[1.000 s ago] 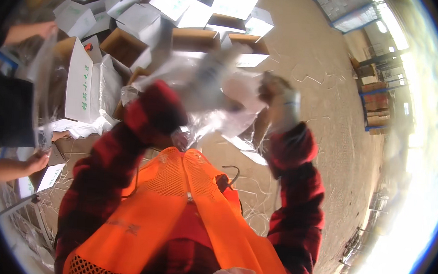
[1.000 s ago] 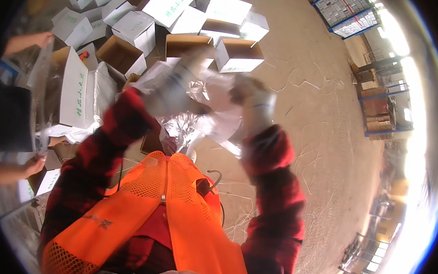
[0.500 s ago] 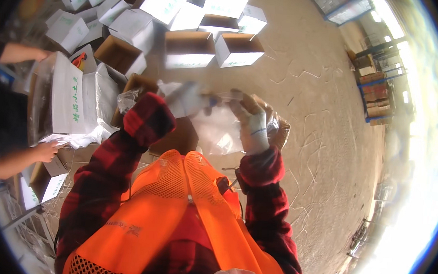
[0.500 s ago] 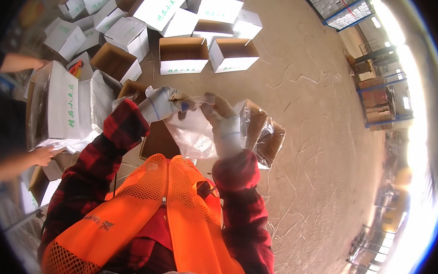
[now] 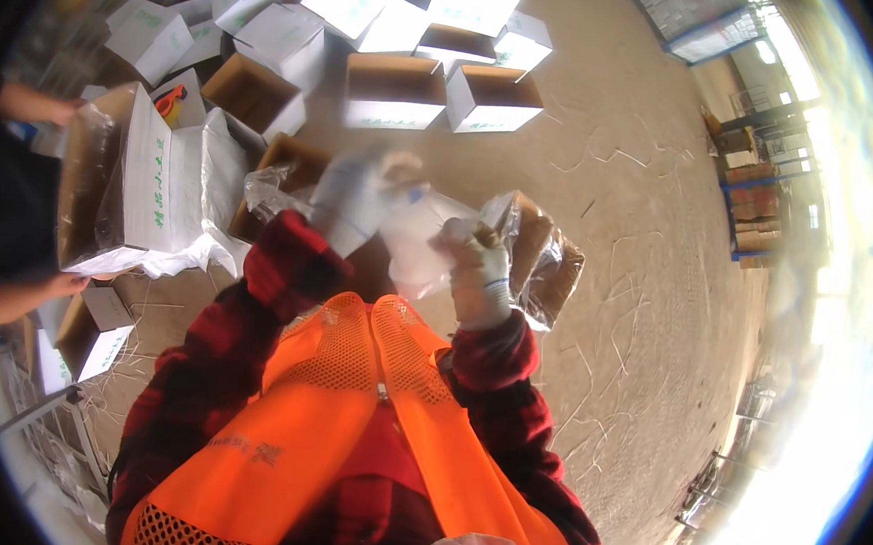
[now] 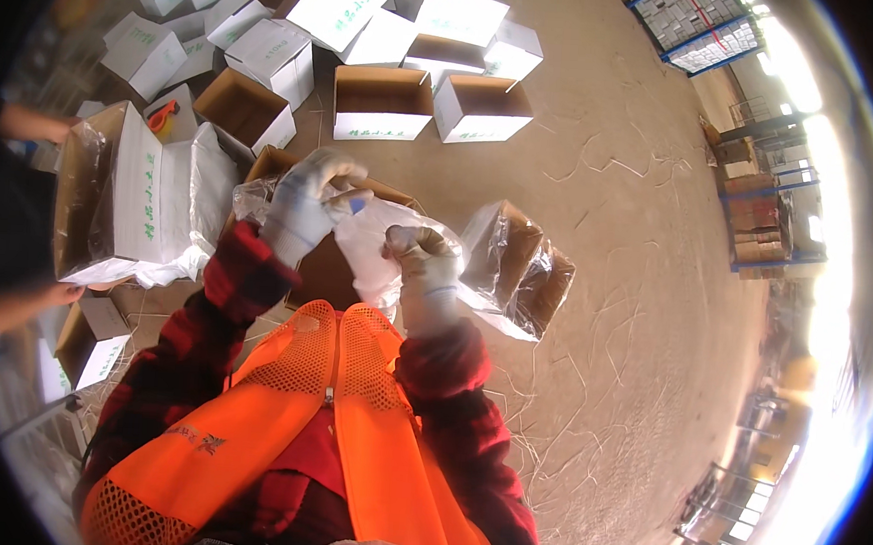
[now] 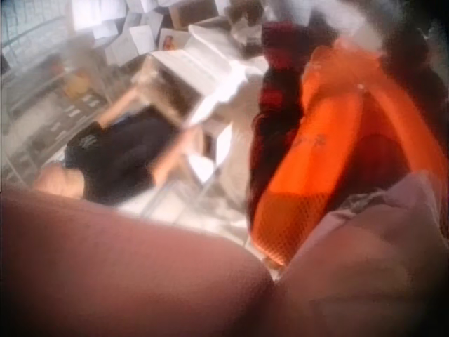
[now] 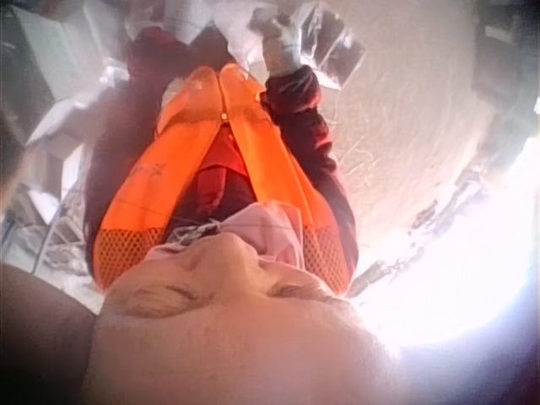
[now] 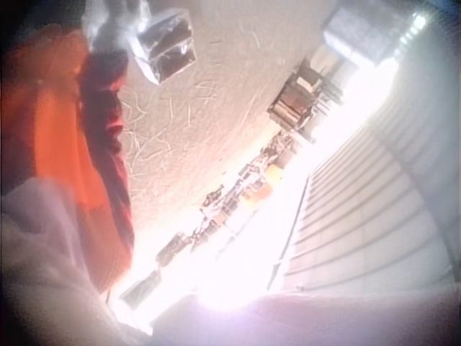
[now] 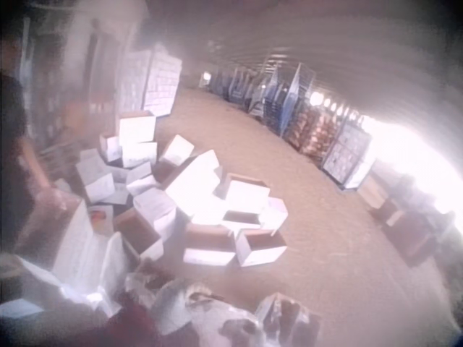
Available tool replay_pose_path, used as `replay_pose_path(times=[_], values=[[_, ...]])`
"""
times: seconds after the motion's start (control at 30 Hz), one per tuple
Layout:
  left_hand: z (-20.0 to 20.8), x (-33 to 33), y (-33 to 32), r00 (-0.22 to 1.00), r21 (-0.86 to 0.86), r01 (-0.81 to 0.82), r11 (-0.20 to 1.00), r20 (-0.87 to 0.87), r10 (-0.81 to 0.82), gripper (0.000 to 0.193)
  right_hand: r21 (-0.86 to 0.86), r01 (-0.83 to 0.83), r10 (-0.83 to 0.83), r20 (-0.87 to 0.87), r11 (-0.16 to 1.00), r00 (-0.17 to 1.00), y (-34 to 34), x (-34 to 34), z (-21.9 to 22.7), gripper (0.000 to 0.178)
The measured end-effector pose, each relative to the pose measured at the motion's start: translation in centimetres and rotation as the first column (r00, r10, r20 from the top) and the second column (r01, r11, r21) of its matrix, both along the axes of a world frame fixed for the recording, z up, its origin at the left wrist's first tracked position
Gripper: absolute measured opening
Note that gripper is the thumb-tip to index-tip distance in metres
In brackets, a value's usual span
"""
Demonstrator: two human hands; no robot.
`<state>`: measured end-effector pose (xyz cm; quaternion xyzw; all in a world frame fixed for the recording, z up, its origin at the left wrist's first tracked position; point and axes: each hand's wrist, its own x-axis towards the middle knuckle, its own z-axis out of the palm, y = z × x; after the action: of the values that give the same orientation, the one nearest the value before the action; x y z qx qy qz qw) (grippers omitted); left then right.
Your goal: Insert large plastic bag liners into empty cardboard boxes on a warehouse floor.
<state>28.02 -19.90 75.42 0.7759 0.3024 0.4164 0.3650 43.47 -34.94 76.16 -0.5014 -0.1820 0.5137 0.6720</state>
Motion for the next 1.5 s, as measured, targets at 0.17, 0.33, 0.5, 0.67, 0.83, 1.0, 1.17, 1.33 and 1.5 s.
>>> replay_pose_path(times=[0.17, 0.33, 0.5, 0.67, 0.83, 1.0, 1.17, 1.33, 1.5], values=[[-0.6, -1.5, -4.9, 0.983, -0.167, 0.137, 0.976, 0.145, -0.113, 0.017, -0.022, 0.024, -0.026, -0.101, 0.999, 0.995, 1.3, -4.2, 3.4, 0.024], [-1.2, -2.1, -5.1, 0.885, -0.547, 0.399, 0.736, 0.439, -0.154, 0.015, -0.004, -0.074, 0.074, 0.061, 0.997, 0.995, 1.5, -4.8, 1.3, 0.036], [-4.4, -4.2, -3.9, 0.913, -0.556, 0.38, 0.739, 0.352, -0.205, 0.016, -0.006, -0.084, 0.085, 0.051, 0.996, 0.995, 1.8, -6.6, 0.8, 0.041], [-6.5, -4.8, -4.7, 0.932, -0.674, 0.304, 0.673, 0.358, -0.062, 0.021, -0.083, -0.117, 0.118, 0.004, 0.99, 0.993, 1.4, -6.6, -0.6, 0.042], [-5.1, -5.0, -5.1, 0.915, -0.628, 0.279, 0.727, 0.404, -0.002, 0.026, -0.014, -0.024, 0.025, 0.011, 1.0, 1.0, 1.5, -8.4, 0.9, 0.03], [-5.7, -6.8, -3.2, 0.831, -0.708, 0.411, 0.574, 0.55, 0.084, 0.026, -0.05, -0.019, 0.016, -0.056, 0.999, 0.998, 1.1, -8.1, 0.9, 0.015], [-2.6, -7.3, -5.3, 0.844, -0.701, 0.426, 0.571, 0.536, 0.028, 0.025, -0.069, 0.071, -0.07, 0.014, 0.995, 0.997, 0.9, -9.6, 1.3, 0.014], [-4.0, -9.3, -3.6, 0.796, -0.703, 0.488, 0.517, 0.601, 0.066, 0.023, 0.094, 0.154, -0.153, -0.02, 0.984, 0.988, -0.2, -7.3, -0.5, 0.011], [-8.4, -5.4, -4.8, 0.948, -0.763, 0.178, 0.622, 0.301, 0.098, 0.02, -0.047, 0.132, -0.132, -0.014, 0.99, 0.991, 0.4, -8.1, -1.6, 0.015]])
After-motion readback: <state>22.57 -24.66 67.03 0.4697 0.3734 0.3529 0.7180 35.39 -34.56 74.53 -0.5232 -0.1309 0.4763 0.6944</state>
